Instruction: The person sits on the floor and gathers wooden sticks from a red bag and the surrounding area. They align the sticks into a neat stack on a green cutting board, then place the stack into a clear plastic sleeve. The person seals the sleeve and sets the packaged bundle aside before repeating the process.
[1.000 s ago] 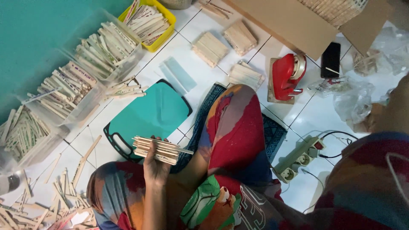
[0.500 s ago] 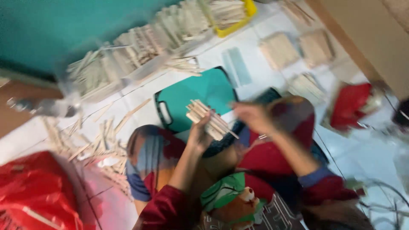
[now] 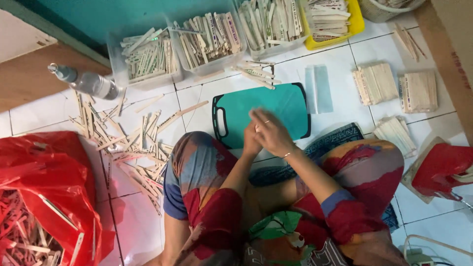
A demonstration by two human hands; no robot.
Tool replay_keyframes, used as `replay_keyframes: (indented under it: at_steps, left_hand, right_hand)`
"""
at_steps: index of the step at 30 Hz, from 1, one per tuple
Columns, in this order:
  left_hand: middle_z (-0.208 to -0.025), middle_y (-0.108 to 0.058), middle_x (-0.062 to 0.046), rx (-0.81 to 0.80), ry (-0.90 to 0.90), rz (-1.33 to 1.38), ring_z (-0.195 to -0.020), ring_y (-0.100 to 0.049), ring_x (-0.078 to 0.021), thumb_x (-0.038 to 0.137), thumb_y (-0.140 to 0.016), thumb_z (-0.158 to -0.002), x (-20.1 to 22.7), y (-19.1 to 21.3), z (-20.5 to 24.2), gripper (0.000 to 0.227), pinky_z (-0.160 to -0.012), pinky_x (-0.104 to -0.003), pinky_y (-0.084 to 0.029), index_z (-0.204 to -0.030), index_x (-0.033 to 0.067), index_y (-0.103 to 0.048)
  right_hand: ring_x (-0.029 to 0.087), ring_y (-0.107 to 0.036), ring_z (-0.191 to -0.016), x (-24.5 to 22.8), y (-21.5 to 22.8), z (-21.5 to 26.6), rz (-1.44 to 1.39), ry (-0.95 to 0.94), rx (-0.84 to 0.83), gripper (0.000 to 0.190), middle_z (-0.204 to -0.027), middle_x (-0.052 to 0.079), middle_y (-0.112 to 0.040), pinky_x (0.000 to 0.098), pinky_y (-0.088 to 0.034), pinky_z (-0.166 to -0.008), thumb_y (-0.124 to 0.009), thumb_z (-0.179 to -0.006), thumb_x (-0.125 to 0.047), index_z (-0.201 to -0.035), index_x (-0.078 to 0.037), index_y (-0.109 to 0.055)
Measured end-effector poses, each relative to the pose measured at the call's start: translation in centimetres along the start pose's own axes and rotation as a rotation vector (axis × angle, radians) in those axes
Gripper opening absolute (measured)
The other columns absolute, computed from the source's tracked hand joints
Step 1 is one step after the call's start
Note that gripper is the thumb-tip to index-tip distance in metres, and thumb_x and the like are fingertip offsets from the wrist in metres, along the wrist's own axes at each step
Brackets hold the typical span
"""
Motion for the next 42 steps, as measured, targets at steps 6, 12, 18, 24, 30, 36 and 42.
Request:
replay_keyframes:
  at_steps: [6, 12, 18, 24, 30, 36, 42]
  left_hand:
    - [-0.086, -0.063, -0.015, 0.028, -0.158, 0.200, -0.085, -0.061, -0.0298, 0.025, -0.070, -0.100, 1.4, -0.4, 0.0, 0.029, -0.084, -0.040, -0.050, -0.085, 0.0015, -0.062]
    - [-0.092, -0.074, -0.013, 0.142, 0.596, 0.534, -0.084, -0.071, -0.0166, 0.018, -0.080, -0.091, 6.2, -0.3, -1.9, 0.022, -0.080, -0.034, -0.056, -0.104, 0.0041, -0.068]
    - [-0.099, -0.073, -0.021, 0.211, 0.788, 0.408, -0.091, -0.068, -0.0254, 0.008, -0.093, -0.074, 8.5, -0.4, -2.4, 0.043, -0.081, -0.047, -0.055, -0.108, -0.0053, -0.071]
    - [-0.099, -0.072, -0.015, 0.228, 0.841, 0.357, -0.089, -0.068, -0.0225, 0.012, -0.097, -0.068, 9.1, 0.2, -2.9, 0.053, -0.080, -0.042, -0.054, -0.111, -0.0008, -0.070]
    - [-0.097, -0.070, -0.014, 0.181, 0.829, 0.385, -0.092, -0.064, -0.0208, 0.013, -0.096, -0.069, 10.9, 0.4, -3.5, 0.049, -0.081, -0.043, -0.054, -0.108, -0.0006, -0.069]
    - [-0.095, -0.074, -0.014, 0.106, 0.817, 0.424, -0.089, -0.070, -0.0218, 0.014, -0.099, -0.067, 8.3, 0.3, -3.1, 0.050, -0.076, -0.042, -0.056, -0.107, 0.0018, -0.071]
    - [-0.097, -0.073, -0.015, 0.091, 0.822, 0.439, -0.091, -0.071, -0.0252, 0.015, -0.096, -0.072, 7.6, 0.5, -2.9, 0.047, -0.077, -0.042, -0.055, -0.108, 0.0010, -0.069]
  right_hand:
    - [0.055, -0.044, -0.137, 0.2, 0.2, 1.0, -0.152, -0.128, -0.068, 0.050, -0.155, 0.033, -0.041, 0.0594, -0.040, -0.110, -0.053, -0.107, -0.017, -0.151, 0.004, -0.046]
    - [0.044, -0.069, -0.098, 3.3, 0.2, 3.6, -0.247, -0.480, -0.041, 0.019, -0.105, 0.018, -0.077, 0.0433, -0.060, -0.085, -0.076, -0.098, -0.015, -0.116, -0.013, -0.080]
    - [0.045, -0.070, -0.091, 3.2, 2.2, 3.0, -0.346, -0.594, 0.015, 0.020, -0.093, 0.021, -0.077, 0.0386, -0.059, -0.072, -0.081, -0.092, -0.008, -0.111, -0.012, -0.083]
    - [0.046, -0.067, -0.086, 3.0, 2.3, 2.7, -0.292, -0.571, 0.016, 0.022, -0.096, 0.025, -0.075, 0.0377, -0.058, -0.062, -0.077, -0.098, -0.010, -0.119, -0.014, -0.081]
    - [0.048, -0.067, -0.084, 0.6, 3.8, 0.0, -0.335, -0.557, 0.037, 0.024, -0.091, 0.028, -0.074, 0.0414, -0.060, -0.065, -0.078, -0.095, -0.004, -0.118, -0.010, -0.080]
    - [0.032, -0.068, -0.088, 3.3, 3.4, 2.4, -0.421, -0.685, 0.030, 0.017, -0.069, 0.027, -0.070, 0.0270, -0.054, -0.061, -0.080, -0.091, -0.001, -0.107, -0.006, -0.082]
    - [0.029, -0.073, -0.081, 3.5, 2.9, 3.2, -0.316, -0.742, 0.148, 0.011, -0.074, 0.023, -0.071, 0.0305, -0.052, -0.055, -0.074, -0.097, -0.005, -0.107, -0.003, -0.079]
Point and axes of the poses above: each hand's wrist, its own z-axis away from the middle knuckle, its own y-axis out of the back of the hand, x = y × z, the point moved 2 cm from there along -z, towards the middle knuckle
